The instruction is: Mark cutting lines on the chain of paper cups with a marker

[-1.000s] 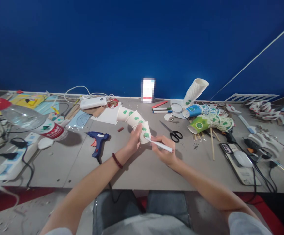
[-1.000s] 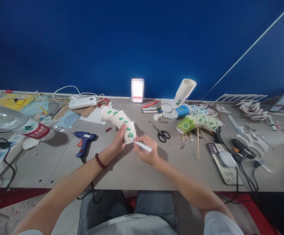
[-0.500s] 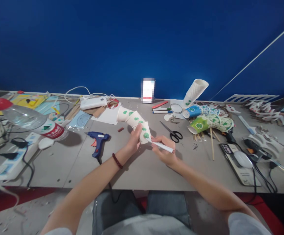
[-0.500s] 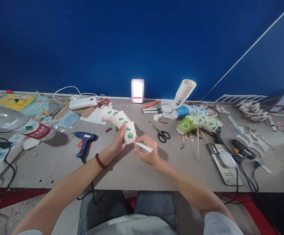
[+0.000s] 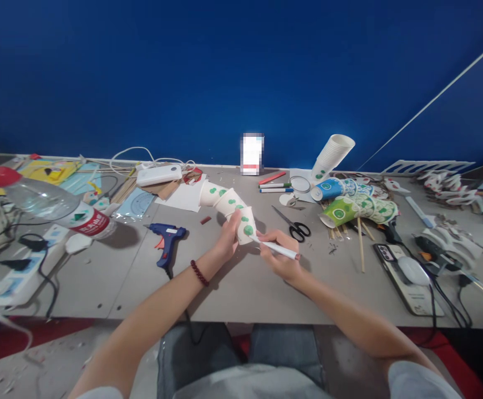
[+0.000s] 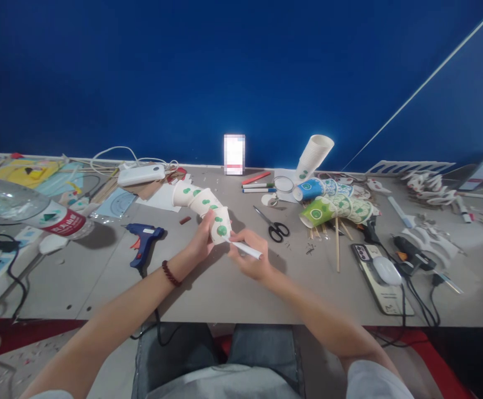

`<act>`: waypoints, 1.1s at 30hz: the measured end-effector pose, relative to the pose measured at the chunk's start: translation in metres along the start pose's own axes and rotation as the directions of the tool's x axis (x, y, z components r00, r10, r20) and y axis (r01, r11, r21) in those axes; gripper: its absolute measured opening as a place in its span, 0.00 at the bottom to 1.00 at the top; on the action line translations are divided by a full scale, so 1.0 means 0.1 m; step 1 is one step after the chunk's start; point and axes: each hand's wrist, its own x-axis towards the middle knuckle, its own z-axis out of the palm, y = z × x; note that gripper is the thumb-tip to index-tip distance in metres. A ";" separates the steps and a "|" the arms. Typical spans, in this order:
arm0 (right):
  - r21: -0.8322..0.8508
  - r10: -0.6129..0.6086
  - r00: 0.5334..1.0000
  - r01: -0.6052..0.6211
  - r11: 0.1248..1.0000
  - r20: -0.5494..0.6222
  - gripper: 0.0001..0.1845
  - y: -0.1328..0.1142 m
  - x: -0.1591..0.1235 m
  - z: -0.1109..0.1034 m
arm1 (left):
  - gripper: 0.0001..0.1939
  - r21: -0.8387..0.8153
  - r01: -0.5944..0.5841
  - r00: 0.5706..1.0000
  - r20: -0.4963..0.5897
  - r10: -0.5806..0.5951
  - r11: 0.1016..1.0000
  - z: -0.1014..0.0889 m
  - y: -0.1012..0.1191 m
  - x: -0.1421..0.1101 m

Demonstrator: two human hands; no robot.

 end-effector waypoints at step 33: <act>0.018 0.053 0.998 -0.053 0.998 -0.027 0.04 0.00 0.02 0.00 | 0.29 0.002 0.019 0.999 0.029 -0.019 1.000 0.00 0.02 -0.02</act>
